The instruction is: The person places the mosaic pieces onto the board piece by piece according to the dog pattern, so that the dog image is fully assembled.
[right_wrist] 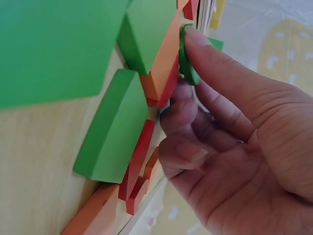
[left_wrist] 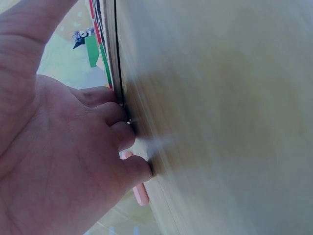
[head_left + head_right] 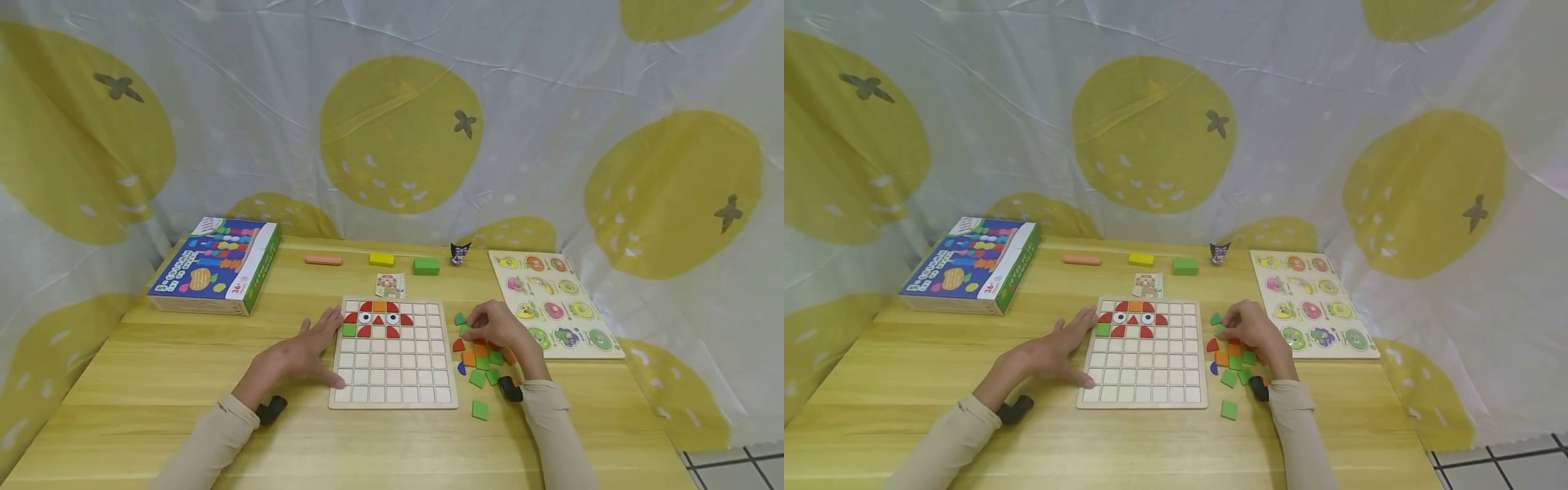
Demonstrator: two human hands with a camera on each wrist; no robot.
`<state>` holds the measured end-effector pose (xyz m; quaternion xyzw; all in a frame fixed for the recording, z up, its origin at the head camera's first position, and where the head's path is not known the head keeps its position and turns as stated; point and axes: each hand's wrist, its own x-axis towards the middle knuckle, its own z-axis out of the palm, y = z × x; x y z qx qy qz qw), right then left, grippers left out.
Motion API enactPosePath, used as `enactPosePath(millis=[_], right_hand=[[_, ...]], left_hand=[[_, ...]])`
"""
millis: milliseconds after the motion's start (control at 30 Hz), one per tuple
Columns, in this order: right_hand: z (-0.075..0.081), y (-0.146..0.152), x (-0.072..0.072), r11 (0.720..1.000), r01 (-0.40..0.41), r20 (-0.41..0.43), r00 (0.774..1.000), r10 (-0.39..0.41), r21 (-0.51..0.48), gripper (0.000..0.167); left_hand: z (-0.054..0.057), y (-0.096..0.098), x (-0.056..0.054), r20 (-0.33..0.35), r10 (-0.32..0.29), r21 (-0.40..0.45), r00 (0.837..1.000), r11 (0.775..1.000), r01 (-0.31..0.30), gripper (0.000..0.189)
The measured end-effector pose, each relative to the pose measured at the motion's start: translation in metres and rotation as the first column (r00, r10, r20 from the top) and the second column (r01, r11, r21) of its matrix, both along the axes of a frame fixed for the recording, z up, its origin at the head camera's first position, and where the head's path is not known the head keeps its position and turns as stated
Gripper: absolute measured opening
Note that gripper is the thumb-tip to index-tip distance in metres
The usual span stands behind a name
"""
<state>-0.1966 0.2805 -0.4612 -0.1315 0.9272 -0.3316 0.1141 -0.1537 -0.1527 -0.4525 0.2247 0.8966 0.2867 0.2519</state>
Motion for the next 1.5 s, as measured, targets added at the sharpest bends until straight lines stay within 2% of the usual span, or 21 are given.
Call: enactPosePath(millis=[167,333,567,800,933,1067,1200,1367,1500], right_hand=[[0.002,0.001,0.001,0.999,-0.012,-0.032,0.999,0.01,-0.05,0.012],[0.003,-0.009,0.002,0.985,-0.056,-0.055,0.997,0.048,-0.164,0.005],[0.017,-0.053,0.002,0.942,-0.07,0.021,0.997,0.081,-0.327,0.005],[0.013,-0.088,-0.003,0.945,-0.054,0.07,0.994,0.081,-0.324,0.006],[0.009,-0.098,-0.004,0.944,-0.025,0.12,0.99,0.069,-0.33,0.007],[0.007,-0.102,-0.005,0.949,-0.014,0.129,0.99,0.058,-0.314,0.006],[0.005,-0.105,-0.005,0.961,-0.018,0.094,0.995,0.045,-0.275,0.005],[0.001,-0.106,-0.005,0.981,-0.05,0.001,0.999,0.051,-0.187,0.005],[0.0,-0.107,-0.005,0.986,-0.054,-0.002,0.999,0.055,-0.158,0.003]], left_hand=[[0.001,0.001,0.001,0.001,-0.004,-0.004,1.0,1.0,0.004,0.131],[0.002,0.001,0.001,0.003,-0.008,-0.004,1.0,1.0,0.008,0.131],[0.002,0.0,0.0,0.004,-0.006,0.003,1.0,1.0,0.006,0.131],[0.0,0.0,0.001,-0.001,-0.005,-0.009,1.0,1.0,0.005,0.131],[0.001,-0.001,0.0,-0.001,-0.009,0.008,1.0,1.0,0.009,0.131],[0.002,0.0,0.0,0.001,-0.008,0.006,1.0,1.0,0.008,0.131],[0.002,0.0,-0.001,0.002,-0.007,0.003,1.0,1.0,0.007,0.131],[0.002,0.001,-0.001,0.006,-0.004,0.006,1.0,1.0,0.004,0.131],[0.002,0.001,0.0,0.011,0.0,0.007,1.0,1.0,0.0,0.131]])
